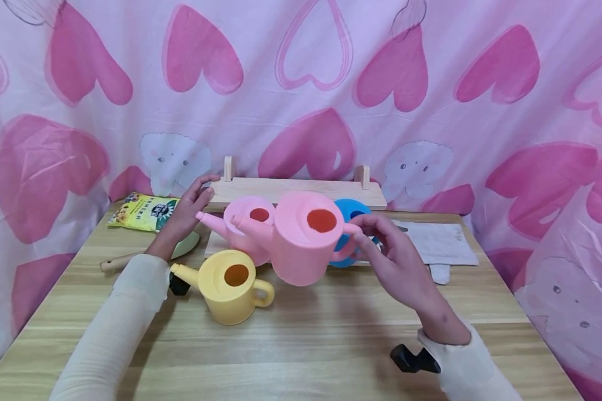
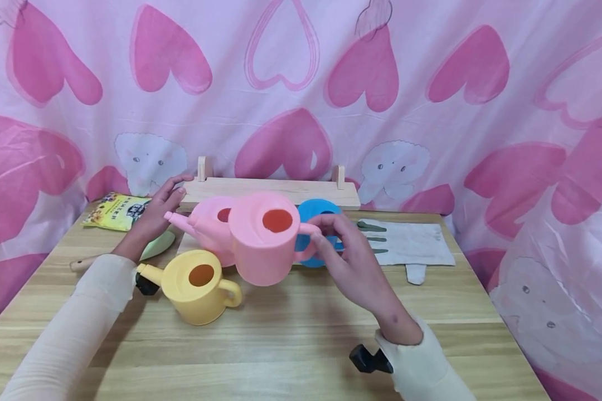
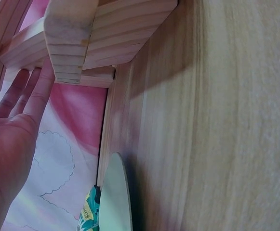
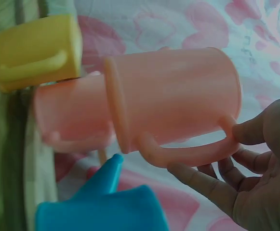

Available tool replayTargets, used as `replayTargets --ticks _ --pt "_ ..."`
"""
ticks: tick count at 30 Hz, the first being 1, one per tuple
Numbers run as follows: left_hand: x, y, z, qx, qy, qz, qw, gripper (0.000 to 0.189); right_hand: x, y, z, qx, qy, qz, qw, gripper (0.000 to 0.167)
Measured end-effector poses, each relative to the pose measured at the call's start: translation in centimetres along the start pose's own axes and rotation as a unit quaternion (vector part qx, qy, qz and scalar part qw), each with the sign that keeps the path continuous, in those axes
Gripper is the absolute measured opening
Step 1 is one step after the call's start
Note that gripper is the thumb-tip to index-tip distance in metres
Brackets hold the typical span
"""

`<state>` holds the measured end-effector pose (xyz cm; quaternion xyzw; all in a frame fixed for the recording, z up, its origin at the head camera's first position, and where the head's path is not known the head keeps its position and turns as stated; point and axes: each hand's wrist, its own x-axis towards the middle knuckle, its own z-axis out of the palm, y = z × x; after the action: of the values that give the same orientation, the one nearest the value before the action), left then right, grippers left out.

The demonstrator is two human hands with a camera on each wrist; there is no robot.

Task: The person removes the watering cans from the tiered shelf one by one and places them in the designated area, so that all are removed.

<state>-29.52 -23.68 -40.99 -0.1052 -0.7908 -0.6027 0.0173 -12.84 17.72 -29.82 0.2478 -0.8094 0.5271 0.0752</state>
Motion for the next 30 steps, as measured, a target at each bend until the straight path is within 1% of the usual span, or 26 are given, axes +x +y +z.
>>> replayTargets --ticks 2,6,9,14,18,22,26,30 --pt "0.0 0.0 0.0 0.004 0.0 -0.001 1.0 0.056 -0.8 0.5 0.0 -0.016 0.004 0.002 0.9999 0.025" --pt "0.1 -0.1 0.1 0.002 0.001 0.002 1.0 0.055 -2.2 1.6 0.2 -0.021 -0.001 0.015 0.9997 0.028" --pt "0.1 -0.1 0.1 -0.005 -0.001 0.003 1.0 0.053 -3.3 2.4 0.5 -0.013 -0.009 0.036 0.9992 0.028" --pt "0.0 0.1 0.1 -0.003 0.0 -0.001 1.0 0.054 -4.7 3.6 1.0 -0.018 -0.016 0.074 0.997 0.03" --pt "0.0 0.2 0.1 -0.003 0.0 0.0 1.0 0.053 -5.5 4.4 1.3 -0.008 -0.012 0.102 0.9947 0.029" --pt "0.0 0.3 0.0 -0.006 -0.002 0.002 1.0 0.052 -6.0 5.2 1.5 -0.005 -0.004 0.12 0.9927 0.028" --pt "-0.1 0.4 0.0 -0.011 -0.003 0.005 0.9999 0.052 -6.2 6.1 1.9 -0.001 -0.003 0.131 0.9914 0.029" --pt "0.0 0.3 0.0 -0.013 -0.005 0.004 0.9999 0.053 -6.5 6.9 2.3 -0.008 -0.005 0.144 0.9895 0.029"
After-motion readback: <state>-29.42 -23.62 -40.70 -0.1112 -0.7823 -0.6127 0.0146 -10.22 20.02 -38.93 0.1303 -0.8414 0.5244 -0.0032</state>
